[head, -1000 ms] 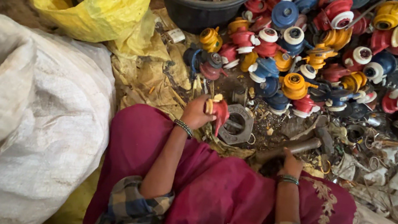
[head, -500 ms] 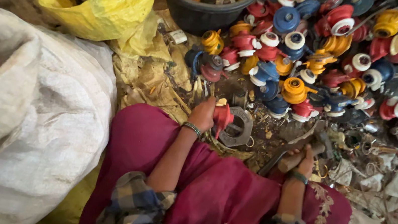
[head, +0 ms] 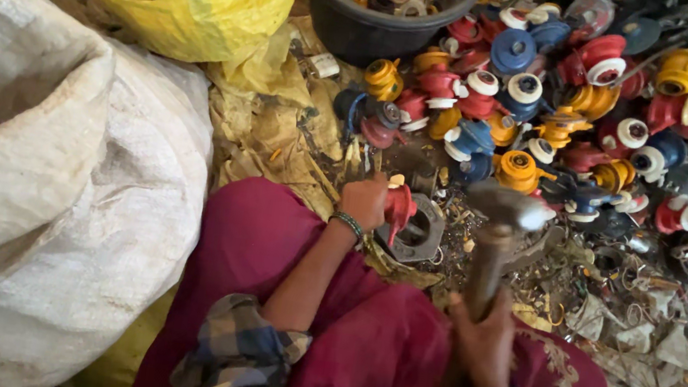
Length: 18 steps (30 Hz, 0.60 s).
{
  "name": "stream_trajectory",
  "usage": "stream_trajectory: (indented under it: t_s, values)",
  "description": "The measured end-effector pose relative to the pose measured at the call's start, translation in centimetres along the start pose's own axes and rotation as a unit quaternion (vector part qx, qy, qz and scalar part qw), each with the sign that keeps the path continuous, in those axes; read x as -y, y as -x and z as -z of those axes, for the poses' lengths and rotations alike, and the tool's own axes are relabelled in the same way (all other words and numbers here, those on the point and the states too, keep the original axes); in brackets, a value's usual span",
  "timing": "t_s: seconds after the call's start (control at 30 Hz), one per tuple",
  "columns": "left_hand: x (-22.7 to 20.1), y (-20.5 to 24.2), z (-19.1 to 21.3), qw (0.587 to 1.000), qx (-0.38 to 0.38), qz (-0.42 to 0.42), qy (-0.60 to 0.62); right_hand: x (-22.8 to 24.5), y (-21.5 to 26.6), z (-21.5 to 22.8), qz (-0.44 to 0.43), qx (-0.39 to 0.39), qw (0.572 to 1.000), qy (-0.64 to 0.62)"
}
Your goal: The person sits on the floor and uses a hammer to strike a red mechanical part placed on a metal anvil. They repeatedly hit the part to adjust or separate its components while surrounded by a pile of similar colorful parts.
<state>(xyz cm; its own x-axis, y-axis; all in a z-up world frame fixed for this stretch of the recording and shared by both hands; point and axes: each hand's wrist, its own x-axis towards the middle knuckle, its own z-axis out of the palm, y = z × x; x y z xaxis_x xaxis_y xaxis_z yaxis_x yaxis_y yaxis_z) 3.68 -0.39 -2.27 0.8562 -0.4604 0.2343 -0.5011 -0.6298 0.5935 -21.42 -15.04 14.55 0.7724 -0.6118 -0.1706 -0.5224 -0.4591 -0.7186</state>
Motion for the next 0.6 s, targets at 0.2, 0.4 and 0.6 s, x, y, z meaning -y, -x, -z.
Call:
stream_trajectory:
  t_s: [0.2, 0.4, 0.6]
  values:
    - [0.8, -0.2, -1.2, 1.0, 0.019, 0.02, -0.001, -0.3, -0.6, -5.6, 0.134, 0.055, 0.988, 0.062]
    - [0.2, -0.4, -0.8, 1.0, 0.003, 0.001, 0.015, 2.8, -1.0, -2.7, 0.06, 0.005, 0.996, 0.065]
    - [0.3, -0.8, -1.0, 0.999, 0.032, 0.042, -0.003, 4.5, -0.9, 1.3, 0.124, -0.079, 0.981, -0.128]
